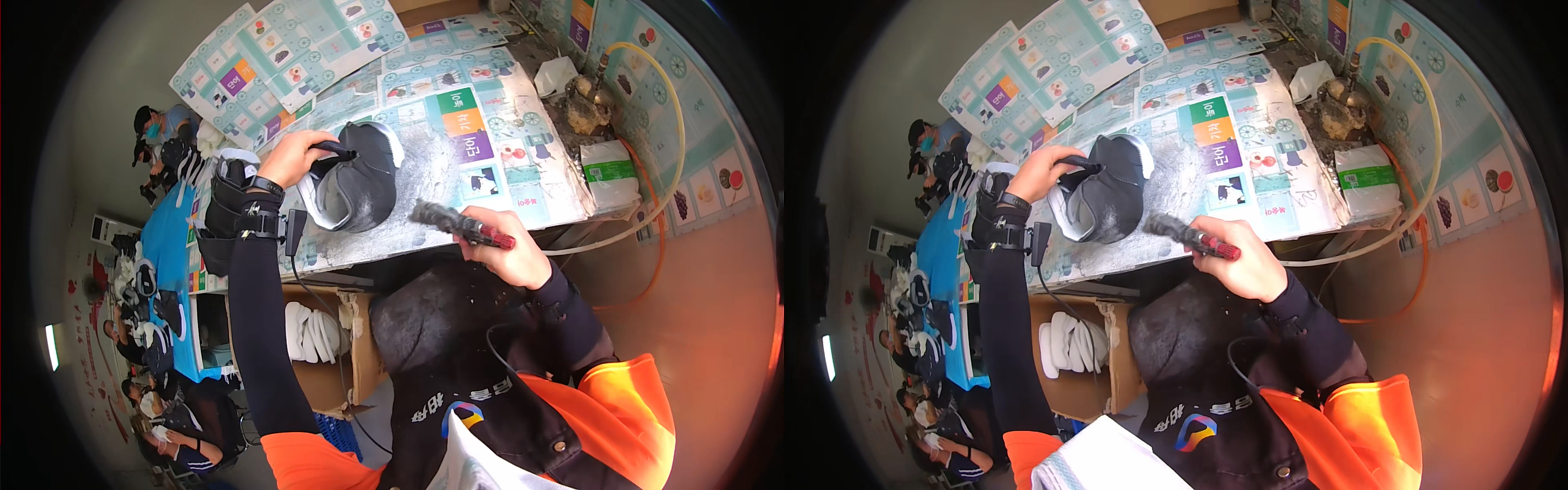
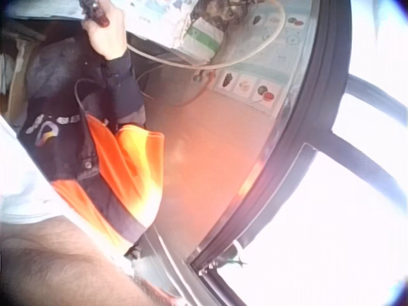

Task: The person picks up shoe upper components from a cardboard box, cleans or processes the edges with a handheld nozzle tool, and places the processed components onto a nearby table. The person handles several black and white shoe uppers one at a time, moving them from the box to the workspace.

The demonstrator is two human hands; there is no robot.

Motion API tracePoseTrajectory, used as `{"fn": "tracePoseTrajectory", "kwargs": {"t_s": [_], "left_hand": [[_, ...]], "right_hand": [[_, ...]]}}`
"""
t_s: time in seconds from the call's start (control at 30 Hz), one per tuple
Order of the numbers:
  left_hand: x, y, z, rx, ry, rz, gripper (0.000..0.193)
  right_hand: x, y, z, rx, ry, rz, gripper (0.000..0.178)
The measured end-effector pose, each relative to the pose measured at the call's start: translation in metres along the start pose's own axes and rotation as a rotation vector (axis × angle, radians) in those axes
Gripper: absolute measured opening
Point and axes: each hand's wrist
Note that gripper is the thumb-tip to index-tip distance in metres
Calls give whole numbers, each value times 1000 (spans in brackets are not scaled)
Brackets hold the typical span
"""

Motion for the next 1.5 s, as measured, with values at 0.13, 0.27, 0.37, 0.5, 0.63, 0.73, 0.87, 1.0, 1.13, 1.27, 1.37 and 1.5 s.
{"fn": "tracePoseTrajectory", "kwargs": {"t_s": [0.13,0.27,0.37,0.5,0.63,0.73,0.87,1.0,1.13,1.27,1.37,1.5], "left_hand": [[3,4,16,5,123,1,27],[3,1,12,-45,98,18,27],[4,6,20,-46,149,22,27],[4,3,13,-51,117,41,27],[5,6,15,-68,135,19,27],[5,7,16,-78,133,22,27],[6,6,17,-81,158,24,28],[6,6,20,-85,165,32,28],[8,8,23,-81,160,27,28],[8,7,20,-83,159,39,28],[9,9,22,-93,166,36,28],[8,13,27,-99,193,19,28]], "right_hand": [[0,-6,-2,-46,27,-30,20],[-5,-8,-2,-100,59,6,19],[-3,-7,1,-16,-15,-17,18],[-10,-2,-9,-45,34,17,17],[-14,-1,-19,73,33,-39,17],[-11,6,-17,15,48,5,17],[-16,7,-30,75,-12,-72,18],[-13,8,-26,38,-27,-33,18],[-7,6,-15,34,20,-40,15],[-11,5,-26,93,52,-69,15],[-7,9,-21,93,5,-13,16],[-1,10,-16,101,47,-36,16]]}}
Point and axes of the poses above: each hand's wrist, its own y-axis away from the middle knuckle, its own x-axis out of the palm, z = x × y, and after that the axes turned 5 degrees about -z, right-handed
